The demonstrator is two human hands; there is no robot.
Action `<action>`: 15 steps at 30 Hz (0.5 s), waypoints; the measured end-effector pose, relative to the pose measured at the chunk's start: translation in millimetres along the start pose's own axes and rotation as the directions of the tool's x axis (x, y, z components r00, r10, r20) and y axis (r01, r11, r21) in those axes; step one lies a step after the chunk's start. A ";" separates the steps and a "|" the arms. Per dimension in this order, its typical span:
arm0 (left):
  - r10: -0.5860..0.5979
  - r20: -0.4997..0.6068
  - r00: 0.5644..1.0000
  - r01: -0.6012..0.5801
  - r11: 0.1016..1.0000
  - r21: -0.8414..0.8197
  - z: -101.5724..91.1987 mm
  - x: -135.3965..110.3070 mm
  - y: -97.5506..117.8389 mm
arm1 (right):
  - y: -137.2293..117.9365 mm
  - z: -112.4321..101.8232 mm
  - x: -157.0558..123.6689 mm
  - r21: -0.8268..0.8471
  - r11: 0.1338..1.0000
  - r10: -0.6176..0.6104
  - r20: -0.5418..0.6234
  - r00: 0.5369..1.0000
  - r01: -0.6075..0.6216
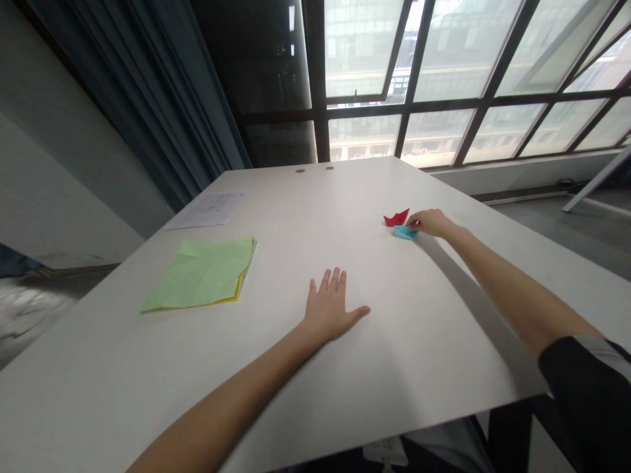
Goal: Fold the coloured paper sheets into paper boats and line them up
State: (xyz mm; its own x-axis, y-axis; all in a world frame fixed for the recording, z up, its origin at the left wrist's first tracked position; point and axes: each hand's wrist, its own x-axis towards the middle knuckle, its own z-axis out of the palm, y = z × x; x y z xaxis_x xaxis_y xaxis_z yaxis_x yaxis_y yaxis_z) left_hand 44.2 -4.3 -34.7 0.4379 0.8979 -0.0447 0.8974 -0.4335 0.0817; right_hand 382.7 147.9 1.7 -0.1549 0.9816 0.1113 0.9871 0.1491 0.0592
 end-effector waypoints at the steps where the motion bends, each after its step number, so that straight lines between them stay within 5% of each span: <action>1: -0.002 0.003 1.000 0.002 1.000 0.000 -0.7 -0.1 0.3 | 1.3 1.5 0.7 0.001 1.000 -0.002 0.004 1.000 0.002; 9: 0.009 -0.010 1.000 -0.009 1.000 0.012 -0.2 -0.9 0.1 | 9.3 4.4 -2.8 0.163 0.984 -0.052 -0.089 0.995 0.066; 15: 0.011 -0.026 1.000 -0.011 1.000 0.012 2.0 -0.8 -0.8 | -26.7 -21.2 -21.6 0.190 0.963 -0.132 -0.295 0.946 0.193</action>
State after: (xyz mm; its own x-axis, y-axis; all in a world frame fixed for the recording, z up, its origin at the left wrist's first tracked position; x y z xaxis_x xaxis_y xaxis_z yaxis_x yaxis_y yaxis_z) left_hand 43.2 -4.8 -36.8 0.4463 0.8947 -0.0177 0.8932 -0.4442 0.0700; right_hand 358.8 120.2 18.7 -0.2887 0.8741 0.3906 0.9282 0.3556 -0.1097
